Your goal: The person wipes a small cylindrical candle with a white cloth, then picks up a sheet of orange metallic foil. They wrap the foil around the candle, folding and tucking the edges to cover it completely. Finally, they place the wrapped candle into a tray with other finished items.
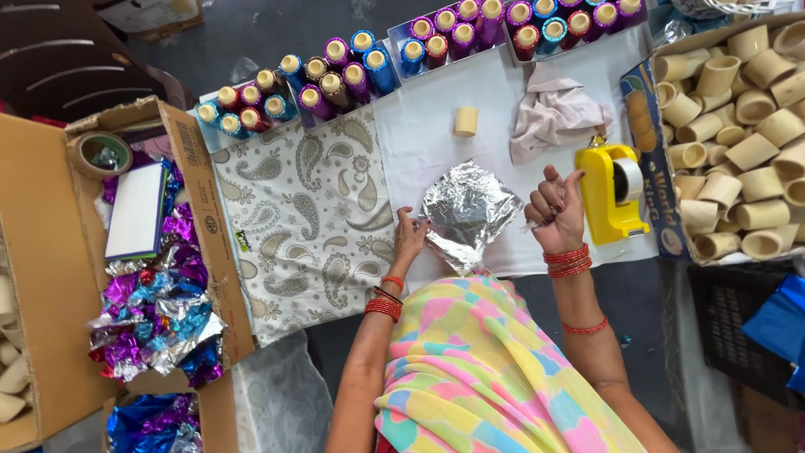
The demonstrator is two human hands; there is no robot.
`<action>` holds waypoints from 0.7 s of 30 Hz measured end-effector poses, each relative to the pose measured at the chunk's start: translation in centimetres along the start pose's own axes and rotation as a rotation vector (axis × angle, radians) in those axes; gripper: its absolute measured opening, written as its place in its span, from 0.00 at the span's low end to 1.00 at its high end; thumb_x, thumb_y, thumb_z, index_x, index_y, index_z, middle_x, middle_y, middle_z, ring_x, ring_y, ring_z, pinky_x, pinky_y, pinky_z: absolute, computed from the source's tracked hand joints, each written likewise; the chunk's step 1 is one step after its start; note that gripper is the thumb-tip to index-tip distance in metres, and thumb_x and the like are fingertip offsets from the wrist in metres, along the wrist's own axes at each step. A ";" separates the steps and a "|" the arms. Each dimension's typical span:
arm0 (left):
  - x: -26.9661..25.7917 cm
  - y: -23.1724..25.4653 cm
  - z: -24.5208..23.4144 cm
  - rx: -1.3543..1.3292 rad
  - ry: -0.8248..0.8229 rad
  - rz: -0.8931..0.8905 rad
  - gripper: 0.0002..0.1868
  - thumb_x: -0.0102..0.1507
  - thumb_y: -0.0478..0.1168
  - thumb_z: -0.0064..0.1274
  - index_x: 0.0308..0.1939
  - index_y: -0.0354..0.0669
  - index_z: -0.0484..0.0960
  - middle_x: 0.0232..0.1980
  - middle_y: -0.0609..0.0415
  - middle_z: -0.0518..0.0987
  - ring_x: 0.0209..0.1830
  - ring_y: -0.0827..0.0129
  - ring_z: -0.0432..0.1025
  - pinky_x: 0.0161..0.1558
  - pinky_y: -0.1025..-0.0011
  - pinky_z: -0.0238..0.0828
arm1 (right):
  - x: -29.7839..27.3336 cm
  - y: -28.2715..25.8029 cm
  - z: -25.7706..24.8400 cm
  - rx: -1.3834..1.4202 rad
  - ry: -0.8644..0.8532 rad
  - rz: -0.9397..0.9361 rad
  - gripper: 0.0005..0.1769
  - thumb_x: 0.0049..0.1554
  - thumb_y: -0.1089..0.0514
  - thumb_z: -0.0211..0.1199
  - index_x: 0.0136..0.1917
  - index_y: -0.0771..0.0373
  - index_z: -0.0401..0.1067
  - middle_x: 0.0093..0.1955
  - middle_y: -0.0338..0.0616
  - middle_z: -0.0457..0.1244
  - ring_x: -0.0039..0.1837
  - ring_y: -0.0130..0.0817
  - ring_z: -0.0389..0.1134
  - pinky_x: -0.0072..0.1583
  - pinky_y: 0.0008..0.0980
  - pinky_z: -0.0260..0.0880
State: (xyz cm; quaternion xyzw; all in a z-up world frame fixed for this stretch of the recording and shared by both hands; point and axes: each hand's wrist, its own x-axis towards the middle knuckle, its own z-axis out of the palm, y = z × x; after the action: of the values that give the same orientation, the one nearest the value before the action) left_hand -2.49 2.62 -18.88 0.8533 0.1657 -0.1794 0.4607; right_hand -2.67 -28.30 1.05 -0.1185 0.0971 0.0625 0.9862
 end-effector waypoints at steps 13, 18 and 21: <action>0.0 1.4 1.3 -0.046 -0.018 0.120 0.30 0.62 0.33 0.56 0.65 0.45 0.61 0.47 0.39 0.78 0.44 0.51 0.76 0.47 0.56 0.71 | -0.3 0.1 -1.8 0.066 0.153 -0.057 0.28 0.49 0.81 0.50 0.59 0.62 0.69 0.54 0.45 0.61 0.59 0.36 0.63 0.65 0.29 0.65; 0.0 0.8 1.2 -0.052 -0.013 0.059 0.28 0.62 0.35 0.56 0.64 0.46 0.63 0.43 0.44 0.82 0.41 0.54 0.77 0.46 0.57 0.72 | 0.7 -1.3 -3.8 -0.022 0.190 -0.033 0.32 0.54 0.84 0.49 0.67 0.62 0.66 0.65 0.49 0.60 0.66 0.37 0.63 0.66 0.32 0.67; 0.0 0.8 1.2 -0.068 0.042 0.078 0.27 0.61 0.34 0.57 0.62 0.46 0.65 0.42 0.47 0.82 0.40 0.56 0.78 0.45 0.58 0.73 | 0.9 -1.4 -4.3 -0.031 0.199 -0.038 0.29 0.59 0.81 0.49 0.71 0.67 0.64 0.73 0.55 0.58 0.69 0.39 0.63 0.69 0.32 0.66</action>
State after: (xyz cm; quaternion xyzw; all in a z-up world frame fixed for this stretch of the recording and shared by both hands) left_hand -2.28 1.17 -18.91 0.8464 0.1480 -0.1375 0.4927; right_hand -2.39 -30.65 -2.88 -0.1410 0.1911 0.0332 0.9708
